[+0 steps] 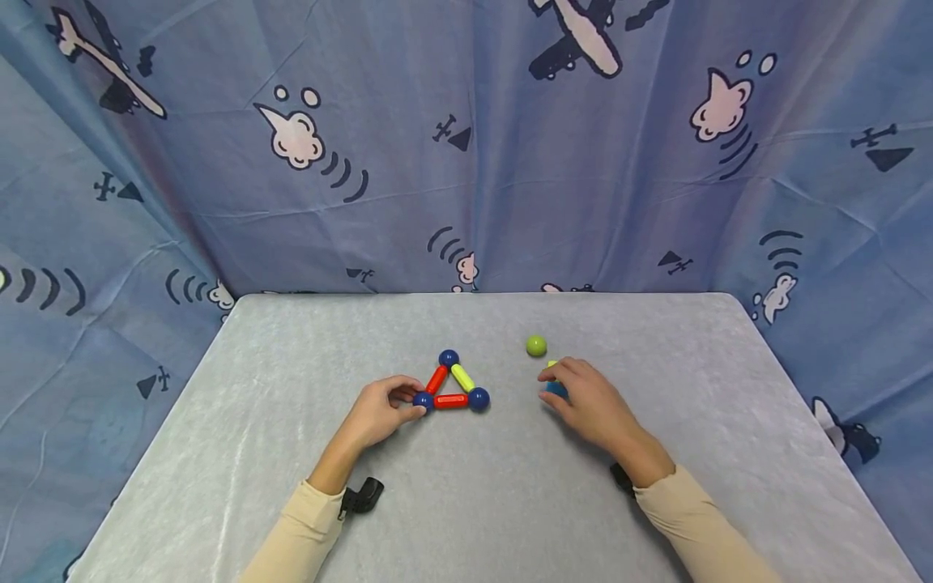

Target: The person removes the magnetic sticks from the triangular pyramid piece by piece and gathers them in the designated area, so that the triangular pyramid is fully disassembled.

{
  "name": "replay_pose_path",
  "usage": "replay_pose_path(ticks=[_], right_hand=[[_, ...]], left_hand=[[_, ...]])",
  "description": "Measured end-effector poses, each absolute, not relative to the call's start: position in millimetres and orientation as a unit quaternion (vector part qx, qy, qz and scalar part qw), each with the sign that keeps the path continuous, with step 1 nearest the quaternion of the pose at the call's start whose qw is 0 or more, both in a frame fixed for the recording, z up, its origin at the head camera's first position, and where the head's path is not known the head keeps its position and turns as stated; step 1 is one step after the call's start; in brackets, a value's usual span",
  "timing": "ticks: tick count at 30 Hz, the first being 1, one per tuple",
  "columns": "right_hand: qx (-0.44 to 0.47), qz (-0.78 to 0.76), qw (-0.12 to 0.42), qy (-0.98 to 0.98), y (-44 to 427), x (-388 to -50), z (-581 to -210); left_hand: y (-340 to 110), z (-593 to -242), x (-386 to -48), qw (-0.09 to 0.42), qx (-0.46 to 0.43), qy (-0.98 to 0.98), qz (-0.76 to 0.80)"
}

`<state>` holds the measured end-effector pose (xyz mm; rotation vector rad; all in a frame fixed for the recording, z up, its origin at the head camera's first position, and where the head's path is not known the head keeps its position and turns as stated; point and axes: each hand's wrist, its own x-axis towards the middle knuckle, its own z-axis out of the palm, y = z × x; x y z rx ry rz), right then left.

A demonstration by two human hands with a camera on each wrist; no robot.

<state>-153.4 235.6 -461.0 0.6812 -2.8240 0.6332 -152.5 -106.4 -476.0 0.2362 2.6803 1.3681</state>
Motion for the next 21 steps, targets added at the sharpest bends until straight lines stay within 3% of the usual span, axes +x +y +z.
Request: replay_pose_path(ticks=[11, 21], right_hand=[[0.236, 0.217, 0.040, -0.946, 194, -168, -451], [0.244, 0.271, -0.013, -0.931, 152, -203, -444]], left_hand=[[-105, -478, -153, 0.064, 0.086, 0.882, 0.459], [-107, -475, -153, 0.063, 0.082, 0.884, 0.457]])
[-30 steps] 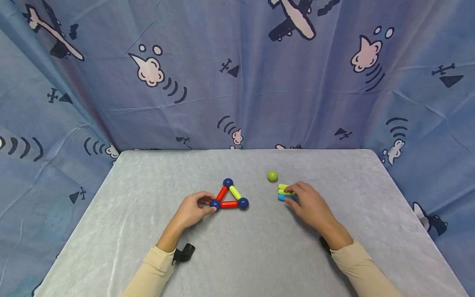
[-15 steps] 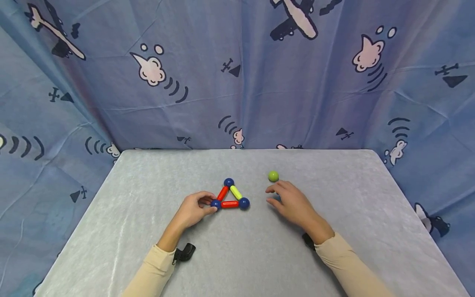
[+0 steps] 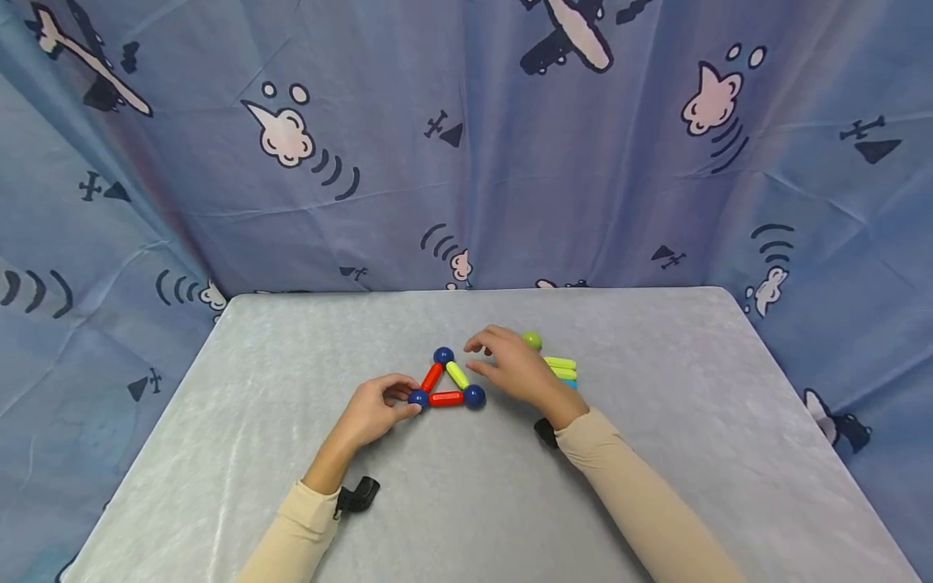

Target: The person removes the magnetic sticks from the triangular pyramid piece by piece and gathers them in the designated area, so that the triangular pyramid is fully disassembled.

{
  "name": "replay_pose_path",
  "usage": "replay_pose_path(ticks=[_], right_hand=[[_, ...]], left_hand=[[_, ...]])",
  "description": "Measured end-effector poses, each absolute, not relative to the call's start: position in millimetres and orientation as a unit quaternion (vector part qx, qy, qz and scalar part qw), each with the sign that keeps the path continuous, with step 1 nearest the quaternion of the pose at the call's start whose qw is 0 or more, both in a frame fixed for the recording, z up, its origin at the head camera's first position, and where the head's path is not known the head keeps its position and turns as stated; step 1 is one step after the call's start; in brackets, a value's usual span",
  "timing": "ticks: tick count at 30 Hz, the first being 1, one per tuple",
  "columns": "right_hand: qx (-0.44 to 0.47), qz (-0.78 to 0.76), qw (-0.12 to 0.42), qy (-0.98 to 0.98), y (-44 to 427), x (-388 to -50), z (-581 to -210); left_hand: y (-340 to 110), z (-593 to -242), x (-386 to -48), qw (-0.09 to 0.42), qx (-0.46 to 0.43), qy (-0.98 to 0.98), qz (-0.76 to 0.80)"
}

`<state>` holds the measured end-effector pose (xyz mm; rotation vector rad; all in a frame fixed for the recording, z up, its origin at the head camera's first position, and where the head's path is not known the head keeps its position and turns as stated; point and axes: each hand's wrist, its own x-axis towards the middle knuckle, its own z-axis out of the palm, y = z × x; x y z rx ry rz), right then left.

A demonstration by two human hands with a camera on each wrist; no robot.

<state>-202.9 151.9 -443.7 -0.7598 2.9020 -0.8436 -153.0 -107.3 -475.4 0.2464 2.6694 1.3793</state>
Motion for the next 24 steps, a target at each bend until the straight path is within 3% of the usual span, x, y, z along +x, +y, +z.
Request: replay_pose_path(ticks=[12, 24], right_hand=[[-0.278, -0.257, 0.077, 0.922, 119, -238, -455], [-0.285, -0.268, 0.150, 0.908, 111, -248, -458]], left_hand=[[-108, -479, -154, 0.058, 0.088, 0.880, 0.464], [-109, -477, -154, 0.074, 0.085, 0.885, 0.452]])
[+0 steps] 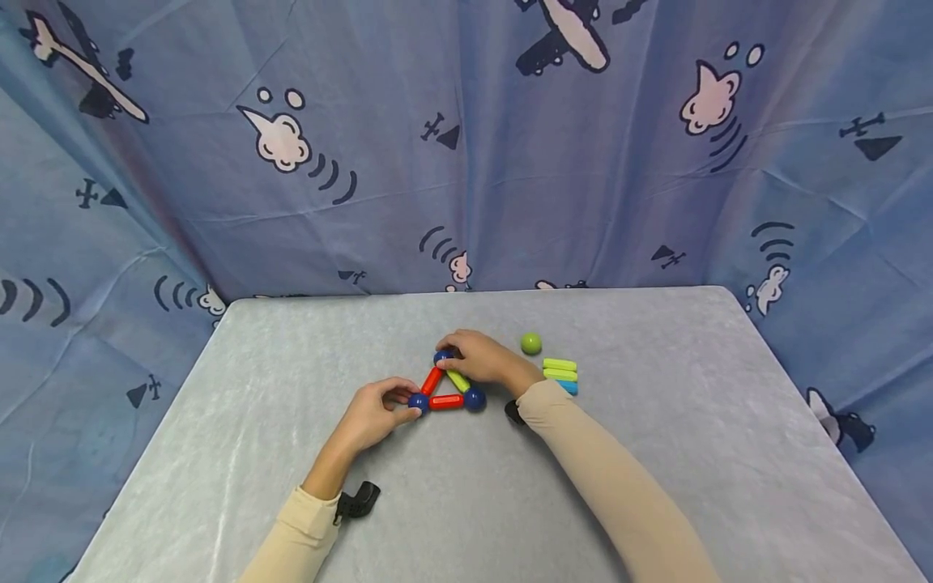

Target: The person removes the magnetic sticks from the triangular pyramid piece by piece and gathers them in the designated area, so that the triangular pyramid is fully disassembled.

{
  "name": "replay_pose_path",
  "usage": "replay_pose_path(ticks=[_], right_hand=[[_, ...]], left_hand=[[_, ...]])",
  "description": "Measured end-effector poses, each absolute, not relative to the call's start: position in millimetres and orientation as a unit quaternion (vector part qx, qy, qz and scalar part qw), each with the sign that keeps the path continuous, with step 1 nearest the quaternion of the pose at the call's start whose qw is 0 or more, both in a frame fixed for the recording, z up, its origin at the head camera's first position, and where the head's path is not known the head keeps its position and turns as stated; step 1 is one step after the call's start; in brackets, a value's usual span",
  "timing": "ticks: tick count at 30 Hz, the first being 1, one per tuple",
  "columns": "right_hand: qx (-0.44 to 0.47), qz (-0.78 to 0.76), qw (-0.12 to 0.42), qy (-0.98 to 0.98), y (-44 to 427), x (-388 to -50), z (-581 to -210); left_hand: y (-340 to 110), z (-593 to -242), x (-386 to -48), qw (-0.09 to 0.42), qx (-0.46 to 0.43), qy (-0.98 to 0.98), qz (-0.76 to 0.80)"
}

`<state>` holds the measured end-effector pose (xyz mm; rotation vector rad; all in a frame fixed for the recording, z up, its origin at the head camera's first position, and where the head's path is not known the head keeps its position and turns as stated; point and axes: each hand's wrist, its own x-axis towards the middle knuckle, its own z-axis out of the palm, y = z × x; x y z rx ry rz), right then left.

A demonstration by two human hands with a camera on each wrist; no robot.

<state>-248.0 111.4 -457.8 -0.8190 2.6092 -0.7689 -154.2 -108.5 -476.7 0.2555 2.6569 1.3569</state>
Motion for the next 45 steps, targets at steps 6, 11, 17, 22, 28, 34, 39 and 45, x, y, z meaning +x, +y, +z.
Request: replay_pose_path(ticks=[6, 11, 17, 22, 28, 34, 39, 45], right_hand=[[-0.279, -0.267, 0.156, 0.909, 114, -249, -460], [-0.272, -0.271, 0.161, 0.909, 116, -251, -465], [-0.263, -0.284, 0.168, 0.907, 116, -256, -468], [-0.281, -0.272, 0.148, 0.908, 117, -255, -467], [-0.284, -0.268, 0.128, 0.912, 116, -254, -467], [-0.281, -0.273, 0.124, 0.912, 115, -253, -468], [-0.267, -0.280, 0.124, 0.914, 112, -252, -470], [-0.240, -0.284, 0.125, 0.920, 107, -248, -468]], left_hand=[[-108, -478, -154, 0.067, 0.086, 0.884, 0.455], [-108, -477, -154, 0.068, 0.083, 0.883, 0.457], [-108, -478, -154, 0.064, 0.085, 0.883, 0.457], [-107, -478, -154, 0.066, 0.086, 0.881, 0.461], [-107, -476, -155, 0.062, 0.089, 0.880, 0.462], [-107, -476, -156, 0.062, 0.087, 0.882, 0.460], [-108, -477, -155, 0.061, 0.086, 0.883, 0.458], [-109, -477, -154, 0.064, 0.086, 0.882, 0.459]])
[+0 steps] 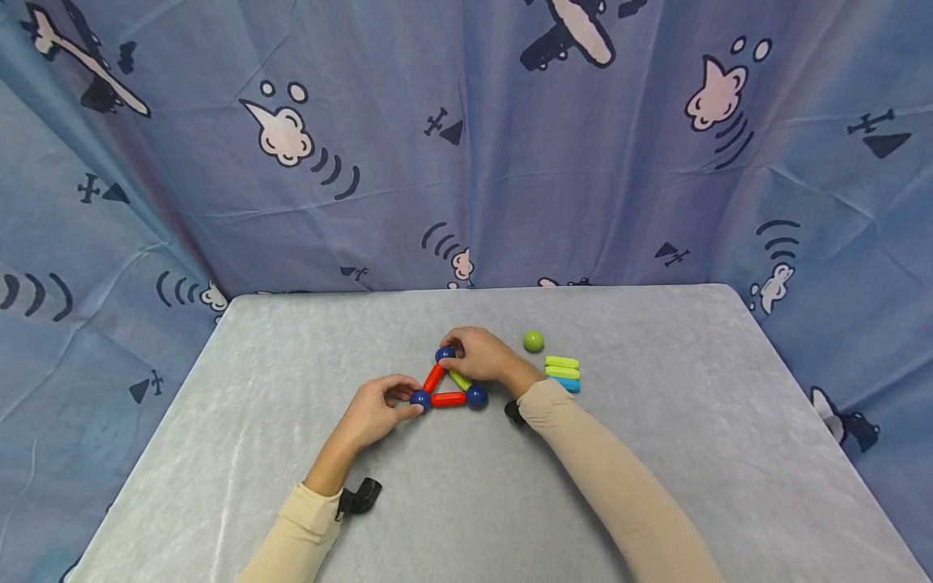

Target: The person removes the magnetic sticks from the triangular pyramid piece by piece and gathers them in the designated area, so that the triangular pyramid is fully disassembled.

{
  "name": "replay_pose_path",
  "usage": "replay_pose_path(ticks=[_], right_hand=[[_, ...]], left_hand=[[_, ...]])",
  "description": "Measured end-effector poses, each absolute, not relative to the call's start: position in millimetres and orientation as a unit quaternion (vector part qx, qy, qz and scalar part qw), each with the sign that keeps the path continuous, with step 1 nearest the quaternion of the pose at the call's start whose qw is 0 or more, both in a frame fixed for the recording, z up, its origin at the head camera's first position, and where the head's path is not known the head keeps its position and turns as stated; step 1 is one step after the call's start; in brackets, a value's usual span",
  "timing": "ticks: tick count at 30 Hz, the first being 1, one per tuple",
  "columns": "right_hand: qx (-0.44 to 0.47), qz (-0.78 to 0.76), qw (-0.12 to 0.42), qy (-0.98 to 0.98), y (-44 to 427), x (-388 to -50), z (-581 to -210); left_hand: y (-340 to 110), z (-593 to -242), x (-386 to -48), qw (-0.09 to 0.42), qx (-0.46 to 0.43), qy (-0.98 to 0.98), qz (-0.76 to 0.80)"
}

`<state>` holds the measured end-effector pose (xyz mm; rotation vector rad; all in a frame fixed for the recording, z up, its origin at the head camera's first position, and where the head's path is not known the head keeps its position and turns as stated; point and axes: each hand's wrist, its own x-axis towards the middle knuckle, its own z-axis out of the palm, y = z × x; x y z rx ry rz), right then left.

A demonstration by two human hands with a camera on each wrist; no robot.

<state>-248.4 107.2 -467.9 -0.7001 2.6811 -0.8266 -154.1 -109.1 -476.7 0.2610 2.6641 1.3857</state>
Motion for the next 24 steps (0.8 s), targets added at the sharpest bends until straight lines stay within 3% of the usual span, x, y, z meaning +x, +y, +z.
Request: replay_pose_path(ticks=[12, 24], right_hand=[[-0.242, -0.278, 0.069, 0.927, 112, -250, -467], [-0.231, -0.272, 0.079, 0.931, 121, -244, -454]], left_hand=[[-109, -476, -154, 0.069, 0.085, 0.881, 0.460], [-108, -475, -153, 0.075, 0.076, 0.883, 0.458]])
